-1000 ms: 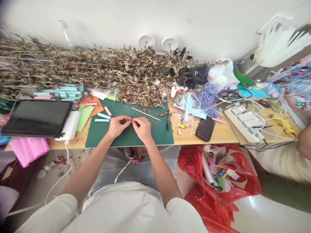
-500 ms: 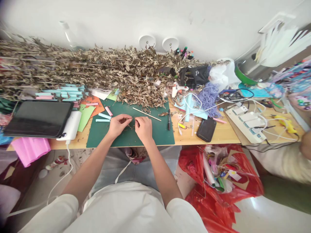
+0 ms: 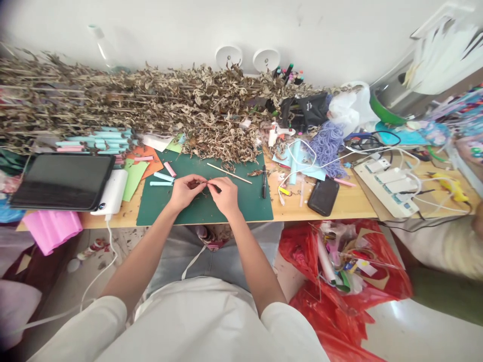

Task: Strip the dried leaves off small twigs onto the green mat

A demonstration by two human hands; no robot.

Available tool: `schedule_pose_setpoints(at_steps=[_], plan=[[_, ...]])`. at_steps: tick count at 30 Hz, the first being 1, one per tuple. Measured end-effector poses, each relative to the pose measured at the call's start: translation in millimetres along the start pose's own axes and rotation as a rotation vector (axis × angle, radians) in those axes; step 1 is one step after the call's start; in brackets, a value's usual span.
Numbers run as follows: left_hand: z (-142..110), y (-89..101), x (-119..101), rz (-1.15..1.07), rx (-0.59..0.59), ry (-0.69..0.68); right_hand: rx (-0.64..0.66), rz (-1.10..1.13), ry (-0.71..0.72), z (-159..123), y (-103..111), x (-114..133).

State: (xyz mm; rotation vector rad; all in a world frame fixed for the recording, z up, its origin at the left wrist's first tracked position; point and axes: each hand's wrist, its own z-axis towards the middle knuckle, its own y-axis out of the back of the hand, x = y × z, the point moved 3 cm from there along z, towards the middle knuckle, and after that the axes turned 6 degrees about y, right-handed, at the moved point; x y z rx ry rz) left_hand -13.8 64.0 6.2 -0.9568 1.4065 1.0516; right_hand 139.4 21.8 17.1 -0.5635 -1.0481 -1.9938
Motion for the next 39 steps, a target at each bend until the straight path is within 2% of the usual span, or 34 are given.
schedule_pose_setpoints(at_steps=[10,17,21,26,33,39], plan=[[-1,-0.4,0,0.056,-0.019,-0.012,0.043,0.001,-0.007,0,0,4],[-2,-2.5,0,0.230,-0.067,-0.059,0.061,-0.206,0.051,-6,-9,-1],[-2,-0.8,-2,0.189,-0.101,-0.052,0.041,-0.280,0.003,-6,-7,-4],[-3,0.9,-8,0.077,-0.080,-0.102,0.034,-0.215,-0.005,-3,-3,-2],[-2,2.9,-8,0.098,-0.045,-0.166,0.037,-0.068,0.021,0,0,4],[-1,1.1,2,0.028,-0.016,-0.047,-0.010,0.017,0.033,0,2,3]])
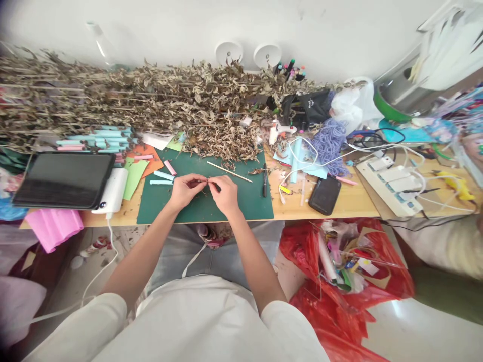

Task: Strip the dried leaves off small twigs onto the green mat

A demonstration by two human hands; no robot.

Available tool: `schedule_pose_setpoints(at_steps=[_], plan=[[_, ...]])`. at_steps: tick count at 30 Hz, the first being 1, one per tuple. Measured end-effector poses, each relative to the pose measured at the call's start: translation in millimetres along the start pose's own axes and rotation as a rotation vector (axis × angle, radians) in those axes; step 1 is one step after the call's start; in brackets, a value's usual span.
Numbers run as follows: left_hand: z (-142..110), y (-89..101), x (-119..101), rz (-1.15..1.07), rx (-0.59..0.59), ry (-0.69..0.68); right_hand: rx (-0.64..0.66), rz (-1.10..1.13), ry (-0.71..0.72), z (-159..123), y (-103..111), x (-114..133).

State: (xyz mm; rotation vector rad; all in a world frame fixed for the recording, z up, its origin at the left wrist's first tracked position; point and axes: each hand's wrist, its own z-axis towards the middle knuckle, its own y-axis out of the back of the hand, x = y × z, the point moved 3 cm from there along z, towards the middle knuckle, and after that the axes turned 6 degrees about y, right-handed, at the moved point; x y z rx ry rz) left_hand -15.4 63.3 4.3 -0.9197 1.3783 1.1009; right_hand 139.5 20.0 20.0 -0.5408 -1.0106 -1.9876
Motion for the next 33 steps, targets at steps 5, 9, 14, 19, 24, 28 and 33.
schedule_pose_setpoints(at_steps=[5,9,14,19,24,28,33], plan=[[-1,-3.2,0,0.093,-0.013,0.019,0.047,-0.065,-0.009,-2,-5,-2],[-1,-4.6,-1,0.178,-0.042,0.011,0.051,-0.193,0.009,-5,-10,-5],[0,-1.6,-2,0.189,-0.105,-0.036,0.045,-0.287,-0.012,-5,-8,-8],[-1,0.0,-11,0.127,-0.094,-0.123,0.065,-0.260,-0.042,-2,-3,-3],[-1,1.4,-12,0.115,-0.055,-0.146,0.091,-0.262,-0.043,0,-1,4],[0,2.0,-4,0.077,-0.040,-0.116,0.097,-0.208,-0.023,-1,-4,3],[1,0.4,5,0.034,-0.002,-0.007,0.086,-0.139,-0.014,-2,-5,-1]])
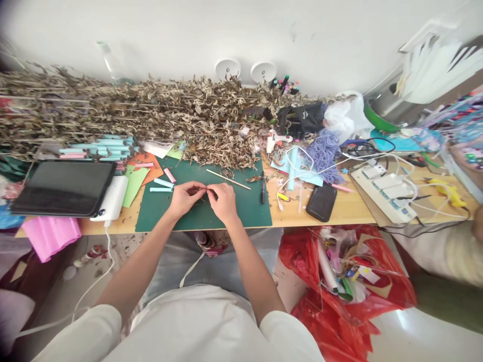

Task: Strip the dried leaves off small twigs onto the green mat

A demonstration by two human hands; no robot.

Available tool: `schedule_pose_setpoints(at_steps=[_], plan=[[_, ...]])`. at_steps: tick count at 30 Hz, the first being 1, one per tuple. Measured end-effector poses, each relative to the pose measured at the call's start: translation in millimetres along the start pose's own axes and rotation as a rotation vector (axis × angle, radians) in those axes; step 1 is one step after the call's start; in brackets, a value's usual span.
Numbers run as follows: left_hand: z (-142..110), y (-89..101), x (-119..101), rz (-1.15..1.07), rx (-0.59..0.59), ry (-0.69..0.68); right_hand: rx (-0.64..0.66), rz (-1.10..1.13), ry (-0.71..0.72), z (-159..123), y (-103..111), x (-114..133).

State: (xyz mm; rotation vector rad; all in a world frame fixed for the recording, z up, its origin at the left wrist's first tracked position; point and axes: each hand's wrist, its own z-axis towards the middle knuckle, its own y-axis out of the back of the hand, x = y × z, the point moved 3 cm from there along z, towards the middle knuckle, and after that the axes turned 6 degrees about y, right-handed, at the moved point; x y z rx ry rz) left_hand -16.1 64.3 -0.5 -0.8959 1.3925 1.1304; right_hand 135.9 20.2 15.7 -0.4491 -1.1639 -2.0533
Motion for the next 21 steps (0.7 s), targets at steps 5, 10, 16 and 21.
schedule_pose_setpoints(at_steps=[5,10,16,21], plan=[[-1,-2.2,-3,0.068,0.024,-0.011,0.017,-0.032,0.000,-2,-4,-2],[-1,-3.9,-5,0.185,0.007,-0.036,0.029,-0.134,0.061,-4,-8,-1],[1,-0.7,-2,0.020,-0.018,-0.022,0.021,-0.182,-0.010,-2,-2,-2],[-1,1.3,-13,0.041,0.005,-0.104,0.012,-0.149,-0.010,-2,0,0]])
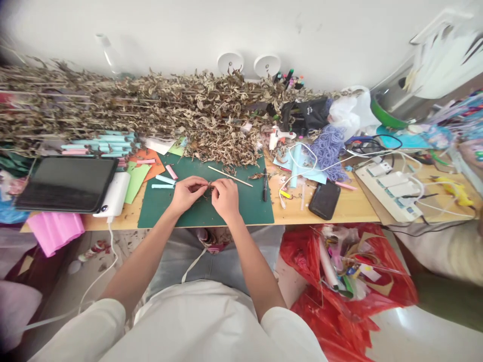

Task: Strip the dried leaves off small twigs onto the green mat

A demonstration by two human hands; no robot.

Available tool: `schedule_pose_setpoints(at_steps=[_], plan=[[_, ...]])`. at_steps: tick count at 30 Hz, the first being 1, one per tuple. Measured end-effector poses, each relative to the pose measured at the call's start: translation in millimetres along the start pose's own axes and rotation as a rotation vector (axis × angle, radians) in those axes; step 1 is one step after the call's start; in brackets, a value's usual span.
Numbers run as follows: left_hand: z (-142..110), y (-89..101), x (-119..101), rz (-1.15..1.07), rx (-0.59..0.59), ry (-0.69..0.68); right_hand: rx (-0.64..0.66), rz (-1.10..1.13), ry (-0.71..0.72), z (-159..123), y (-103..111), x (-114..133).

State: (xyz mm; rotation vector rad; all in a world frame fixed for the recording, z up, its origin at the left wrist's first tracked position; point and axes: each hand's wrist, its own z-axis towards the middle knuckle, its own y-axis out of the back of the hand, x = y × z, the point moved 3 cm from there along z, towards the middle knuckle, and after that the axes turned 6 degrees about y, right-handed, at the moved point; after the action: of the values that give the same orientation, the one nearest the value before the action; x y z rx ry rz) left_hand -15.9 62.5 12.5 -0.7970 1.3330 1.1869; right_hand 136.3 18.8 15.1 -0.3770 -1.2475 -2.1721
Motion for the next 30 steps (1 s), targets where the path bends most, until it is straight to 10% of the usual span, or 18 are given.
schedule_pose_setpoints(at_steps=[30], plan=[[0,-1.5,6,0.088,-0.073,0.099,-0.047,0.108,-0.009,0,-8,-4]])
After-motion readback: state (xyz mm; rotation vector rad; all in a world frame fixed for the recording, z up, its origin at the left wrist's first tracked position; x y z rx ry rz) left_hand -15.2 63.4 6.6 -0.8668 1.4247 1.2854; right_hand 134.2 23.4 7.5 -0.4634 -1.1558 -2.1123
